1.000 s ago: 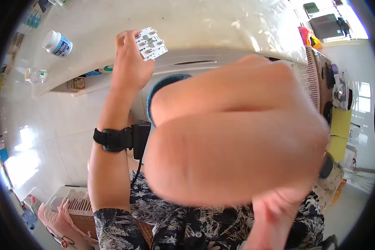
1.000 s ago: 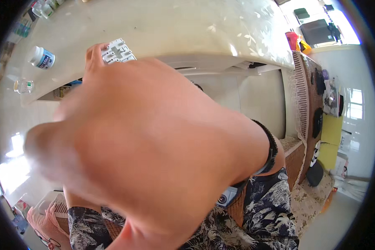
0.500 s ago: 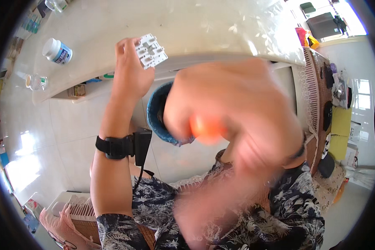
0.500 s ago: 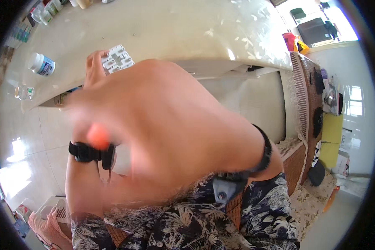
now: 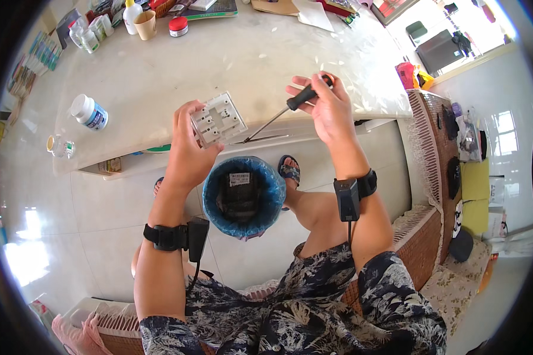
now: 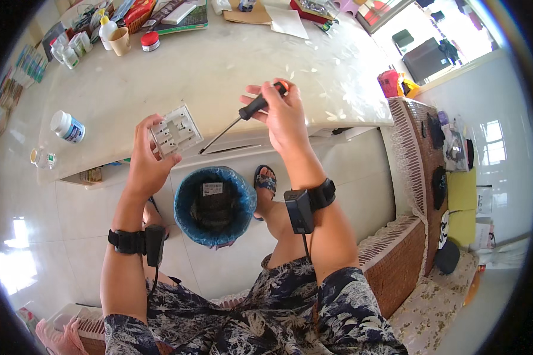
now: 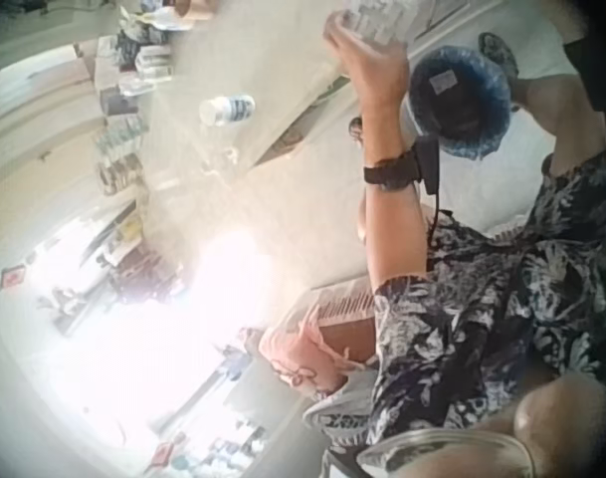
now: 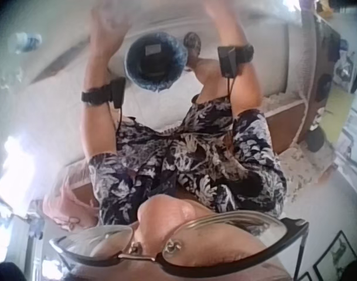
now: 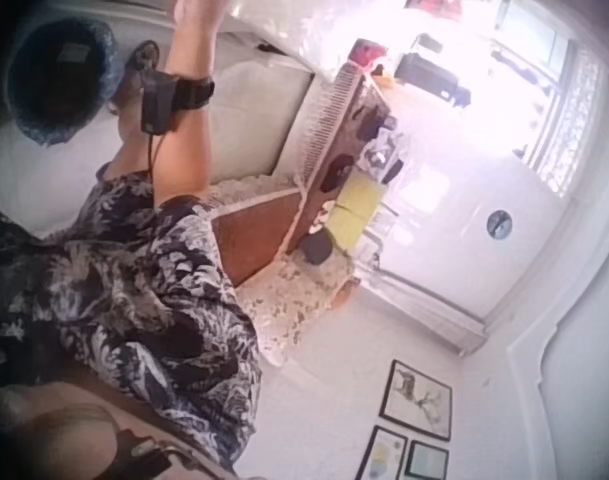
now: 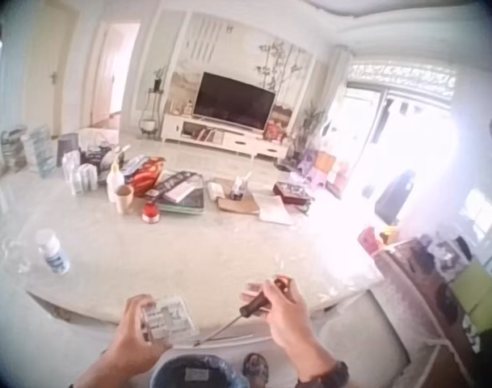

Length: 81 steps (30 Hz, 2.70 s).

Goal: Loosening or tightening screws on an electrical switch plate using a screwdriver while sitting at a table.

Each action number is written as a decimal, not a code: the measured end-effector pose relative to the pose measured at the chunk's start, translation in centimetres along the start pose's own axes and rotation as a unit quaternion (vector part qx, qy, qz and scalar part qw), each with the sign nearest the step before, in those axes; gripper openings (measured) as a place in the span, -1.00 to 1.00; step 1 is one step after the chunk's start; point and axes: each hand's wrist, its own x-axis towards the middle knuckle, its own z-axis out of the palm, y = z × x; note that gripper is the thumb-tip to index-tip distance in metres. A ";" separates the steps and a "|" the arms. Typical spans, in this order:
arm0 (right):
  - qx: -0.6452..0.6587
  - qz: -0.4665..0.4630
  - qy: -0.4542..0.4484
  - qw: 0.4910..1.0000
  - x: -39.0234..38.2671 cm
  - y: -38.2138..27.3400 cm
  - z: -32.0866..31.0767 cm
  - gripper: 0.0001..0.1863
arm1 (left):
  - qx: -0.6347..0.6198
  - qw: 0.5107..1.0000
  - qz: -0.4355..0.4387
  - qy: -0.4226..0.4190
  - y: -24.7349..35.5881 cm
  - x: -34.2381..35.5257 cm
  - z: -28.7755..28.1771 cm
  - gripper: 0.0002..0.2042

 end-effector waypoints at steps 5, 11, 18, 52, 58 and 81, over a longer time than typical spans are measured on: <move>0.048 -0.014 0.080 0.995 -0.7 0.6 -1.7 -0.68 | -0.022 0.999 0.009 -0.025 -1.6 0.2 0.5 -0.22; 0.102 -0.041 0.101 0.989 -0.7 1.6 -1.9 -0.63 | -0.038 0.998 0.013 -0.053 -0.6 -0.2 1.2 -0.12; 0.125 -0.087 0.091 0.984 -0.5 1.3 -0.9 -0.61 | -0.101 0.993 0.011 -0.068 0.8 -0.6 2.0 -0.11; -0.213 0.078 -0.148 0.963 -3.6 2.2 3.1 -0.69 | -0.092 0.987 0.116 0.066 1.7 0.0 3.8 -0.28; -0.236 0.052 -0.156 0.958 -3.8 2.4 3.3 -0.69 | -0.076 0.988 0.122 0.063 2.0 -0.1 4.1 -0.27; 0.068 0.036 -0.177 0.981 -2.7 2.1 1.5 -0.80 | -0.161 0.986 0.028 0.038 1.5 0.1 3.1 -0.26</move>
